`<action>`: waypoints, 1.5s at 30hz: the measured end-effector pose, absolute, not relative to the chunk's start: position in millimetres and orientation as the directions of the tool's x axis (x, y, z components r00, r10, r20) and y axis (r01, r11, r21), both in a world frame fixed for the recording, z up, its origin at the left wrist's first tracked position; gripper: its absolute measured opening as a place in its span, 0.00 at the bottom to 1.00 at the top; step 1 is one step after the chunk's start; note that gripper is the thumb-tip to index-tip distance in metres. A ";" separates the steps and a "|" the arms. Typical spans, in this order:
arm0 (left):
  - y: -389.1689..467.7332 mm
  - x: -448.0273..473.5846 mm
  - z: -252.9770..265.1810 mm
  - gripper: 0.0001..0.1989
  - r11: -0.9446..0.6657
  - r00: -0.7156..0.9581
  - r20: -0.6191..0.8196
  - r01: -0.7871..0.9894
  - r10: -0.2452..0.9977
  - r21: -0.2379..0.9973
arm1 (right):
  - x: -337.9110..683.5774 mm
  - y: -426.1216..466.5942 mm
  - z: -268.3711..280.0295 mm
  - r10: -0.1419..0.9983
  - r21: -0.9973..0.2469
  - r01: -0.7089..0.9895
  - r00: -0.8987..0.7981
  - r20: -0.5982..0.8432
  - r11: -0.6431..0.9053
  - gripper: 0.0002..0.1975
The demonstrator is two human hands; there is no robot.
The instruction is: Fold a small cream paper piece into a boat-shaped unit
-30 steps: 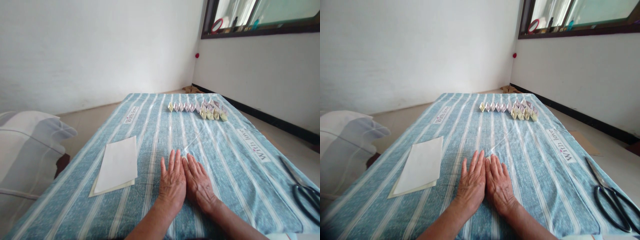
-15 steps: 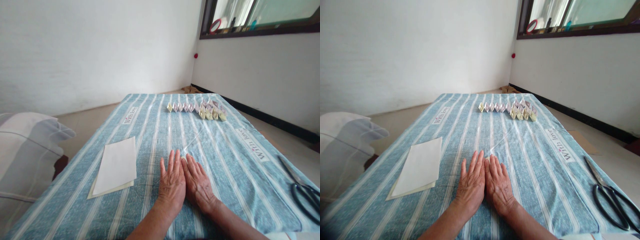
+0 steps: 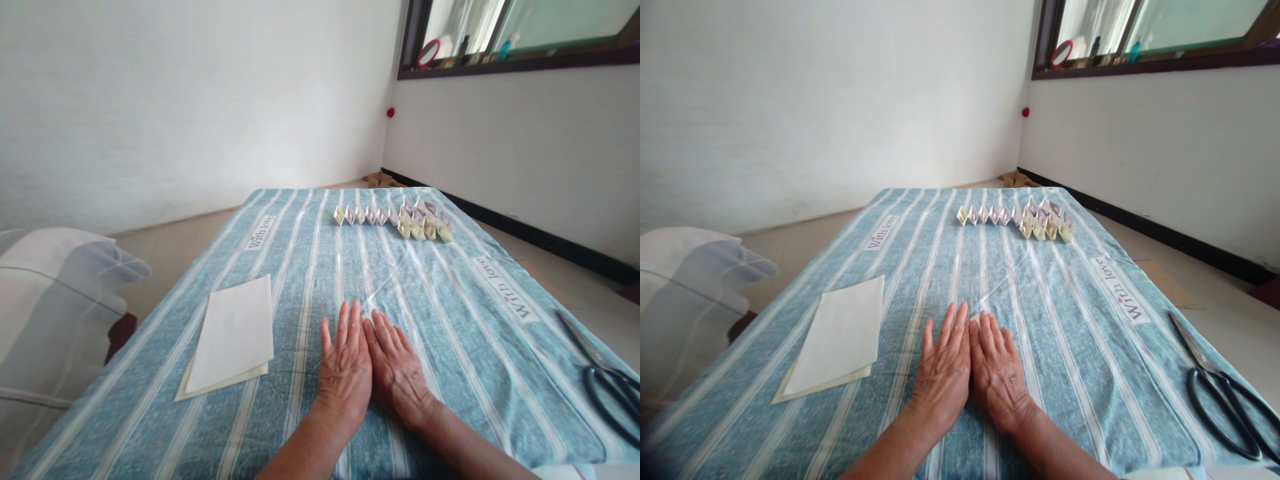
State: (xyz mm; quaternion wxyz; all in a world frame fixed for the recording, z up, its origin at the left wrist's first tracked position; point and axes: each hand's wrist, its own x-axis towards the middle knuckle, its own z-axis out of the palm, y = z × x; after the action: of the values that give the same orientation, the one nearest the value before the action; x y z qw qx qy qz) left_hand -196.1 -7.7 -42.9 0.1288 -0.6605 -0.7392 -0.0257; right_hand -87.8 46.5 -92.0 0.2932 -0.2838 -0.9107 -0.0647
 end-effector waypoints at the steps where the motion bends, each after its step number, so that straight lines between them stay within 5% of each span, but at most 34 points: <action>1: -7.7 -196.2 -42.8 0.30 0.126 -0.094 0.225 0.983 0.970 -0.132 | -87.9 46.2 -91.7 0.481 -0.045 0.559 -0.665 0.572 0.828 0.32; 20: -15.9 -208.5 -43.0 0.24 0.122 -0.110 0.210 0.992 0.971 -0.044 | -83.7 59.1 -80.6 0.533 -0.047 0.623 -0.625 0.570 0.781 0.19; 23: -16.5 -212.5 -40.1 0.22 0.075 -0.082 0.266 0.996 0.960 0.037 | -81.4 64.2 -78.3 0.537 -0.044 0.626 -0.628 0.563 0.779 0.17; 26: -15.4 -219.9 -34.0 0.18 -0.054 -0.053 0.380 0.963 0.923 0.264 | -80.2 68.1 -75.5 0.567 -0.069 0.636 -0.627 0.535 0.768 0.15; 29: -13.8 -228.4 -22.5 0.14 -0.111 -0.205 0.372 0.731 0.906 0.673 | -80.2 69.5 -71.1 0.589 -0.087 0.636 -0.643 0.490 0.766 0.12; 32: -12.2 -235.2 -10.2 0.10 0.037 -0.429 0.053 0.199 0.902 0.979 | -80.4 69.2 -66.8 0.588 -0.088 0.627 -0.659 0.468 0.774 0.10; 37: -8.6 -242.8 -1.9 0.09 0.052 -0.465 -0.254 -0.403 0.848 0.914 | -80.2 69.6 -66.0 0.574 -0.088 0.609 -0.675 0.463 0.788 0.09; 45: -5.5 -246.8 -3.8 0.08 0.045 -0.346 -0.360 -0.664 0.866 0.746 | -79.4 69.7 -66.4 0.573 -0.072 0.610 -0.688 0.446 0.789 0.06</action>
State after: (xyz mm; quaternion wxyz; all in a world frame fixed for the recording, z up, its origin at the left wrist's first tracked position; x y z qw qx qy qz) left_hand -246.8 -5.5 -3.8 -0.5609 -0.1110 -0.4558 -0.6821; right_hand -79.4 69.7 -66.4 0.2286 -0.3222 -0.9177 -0.0409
